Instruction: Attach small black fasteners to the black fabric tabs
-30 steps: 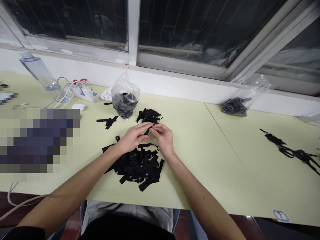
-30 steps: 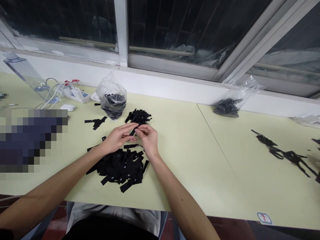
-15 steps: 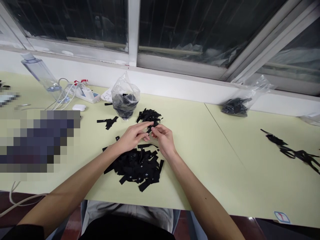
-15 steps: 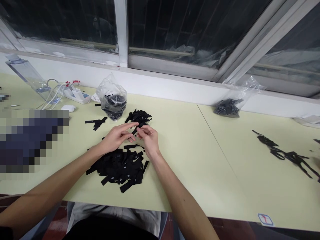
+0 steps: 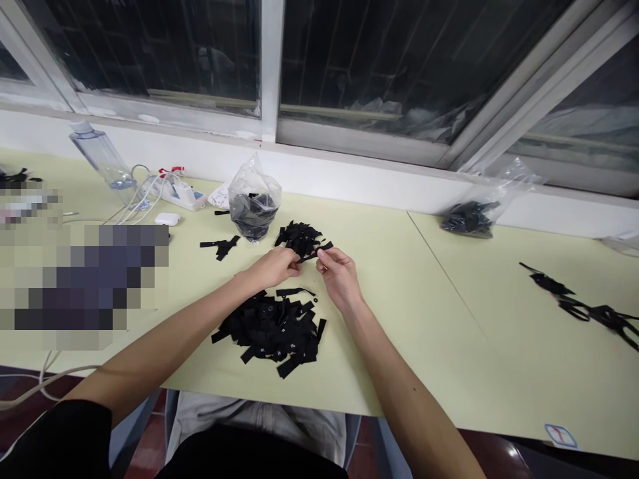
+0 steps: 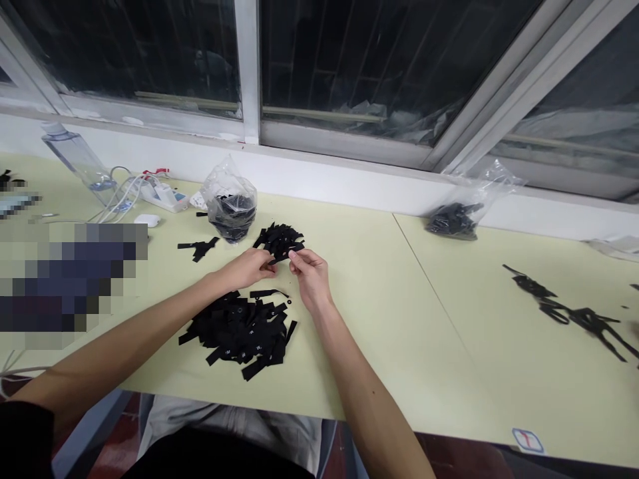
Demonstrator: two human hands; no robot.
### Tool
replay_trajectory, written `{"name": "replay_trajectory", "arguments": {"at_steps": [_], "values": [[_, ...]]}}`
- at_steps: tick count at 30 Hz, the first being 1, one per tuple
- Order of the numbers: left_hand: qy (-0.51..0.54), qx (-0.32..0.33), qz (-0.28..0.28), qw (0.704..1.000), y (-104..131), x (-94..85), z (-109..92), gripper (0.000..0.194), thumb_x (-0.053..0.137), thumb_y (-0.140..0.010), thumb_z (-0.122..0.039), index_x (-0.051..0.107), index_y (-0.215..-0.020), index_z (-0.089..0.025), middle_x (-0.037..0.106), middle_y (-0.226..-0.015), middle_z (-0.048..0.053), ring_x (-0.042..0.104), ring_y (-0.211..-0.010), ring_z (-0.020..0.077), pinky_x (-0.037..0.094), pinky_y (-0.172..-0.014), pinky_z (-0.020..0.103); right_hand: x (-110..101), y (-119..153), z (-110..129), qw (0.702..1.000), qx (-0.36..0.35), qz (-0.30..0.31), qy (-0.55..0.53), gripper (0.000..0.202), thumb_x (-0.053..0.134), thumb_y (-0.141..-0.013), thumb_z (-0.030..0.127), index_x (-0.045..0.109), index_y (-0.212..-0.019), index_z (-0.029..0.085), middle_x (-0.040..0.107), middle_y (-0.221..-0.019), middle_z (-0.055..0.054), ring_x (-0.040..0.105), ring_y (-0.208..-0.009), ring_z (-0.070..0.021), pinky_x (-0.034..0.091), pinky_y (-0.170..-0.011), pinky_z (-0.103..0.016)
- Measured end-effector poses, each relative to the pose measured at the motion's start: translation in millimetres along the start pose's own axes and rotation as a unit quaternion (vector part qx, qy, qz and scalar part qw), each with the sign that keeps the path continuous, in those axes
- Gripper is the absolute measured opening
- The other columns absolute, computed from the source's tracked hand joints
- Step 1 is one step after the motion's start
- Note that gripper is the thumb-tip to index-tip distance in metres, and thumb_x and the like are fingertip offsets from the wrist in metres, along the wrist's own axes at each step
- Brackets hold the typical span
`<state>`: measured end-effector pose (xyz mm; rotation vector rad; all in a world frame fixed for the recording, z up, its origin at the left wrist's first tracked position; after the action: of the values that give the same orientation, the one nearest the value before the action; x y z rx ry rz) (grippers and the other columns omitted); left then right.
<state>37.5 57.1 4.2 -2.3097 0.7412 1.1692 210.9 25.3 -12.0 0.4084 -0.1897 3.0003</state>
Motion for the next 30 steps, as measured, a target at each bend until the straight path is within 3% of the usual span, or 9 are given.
{"name": "replay_trajectory", "arguments": {"at_steps": [17, 23, 30], "values": [[-0.072, -0.017, 0.005, 0.997, -3.8, 4.7, 9.2, 0.011, 0.064, -0.086, -0.026, 0.064, -0.079, -0.017, 0.065, -0.074, 0.008, 0.063, -0.076, 0.0248, 0.045, -0.068, 0.031, 8.6, 4.6, 0.0, 0.999, 0.032, 0.039, -0.017, 0.025, 0.084, -0.068, 0.039, 0.065, -0.070, 0.023, 0.054, -0.060, 0.003, 0.048, -0.055, -0.0115, 0.037, -0.055, -0.028], [-0.106, -0.007, -0.008, 0.994, -0.3, 7.7, 12.4, 0.011, 0.061, -0.089, -0.028, 0.062, -0.086, -0.018, 0.064, -0.084, 0.008, 0.062, -0.082, 0.0239, 0.044, -0.067, 0.030, 10.3, 5.8, -0.5, 0.997, 0.045, 0.048, -0.051, 0.021, 0.085, -0.069, 0.034, 0.067, -0.072, 0.022, 0.056, -0.061, 0.003, 0.047, -0.055, -0.0098, 0.035, -0.055, -0.026], [-0.126, -0.061, -0.001, 0.990, 1.9, 6.8, 12.5, 0.016, 0.066, -0.086, -0.034, 0.061, -0.086, -0.019, 0.065, -0.089, 0.008, 0.062, -0.084, 0.0256, 0.042, -0.064, 0.031, 10.5, 6.3, -1.3, 0.996, 0.050, 0.050, -0.060, 0.020, 0.085, -0.069, 0.032, 0.068, -0.072, 0.022, 0.058, -0.061, 0.003, 0.046, -0.055, -0.0099, 0.034, -0.055, -0.026]]}}
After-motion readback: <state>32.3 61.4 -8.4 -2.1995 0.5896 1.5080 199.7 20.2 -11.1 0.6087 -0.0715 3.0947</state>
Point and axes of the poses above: each hand's wrist, its own y-axis away from the middle knuckle, its own x-axis out of the palm, z = x × y, the point moved 2 cm from there along -y, towards the middle knuckle
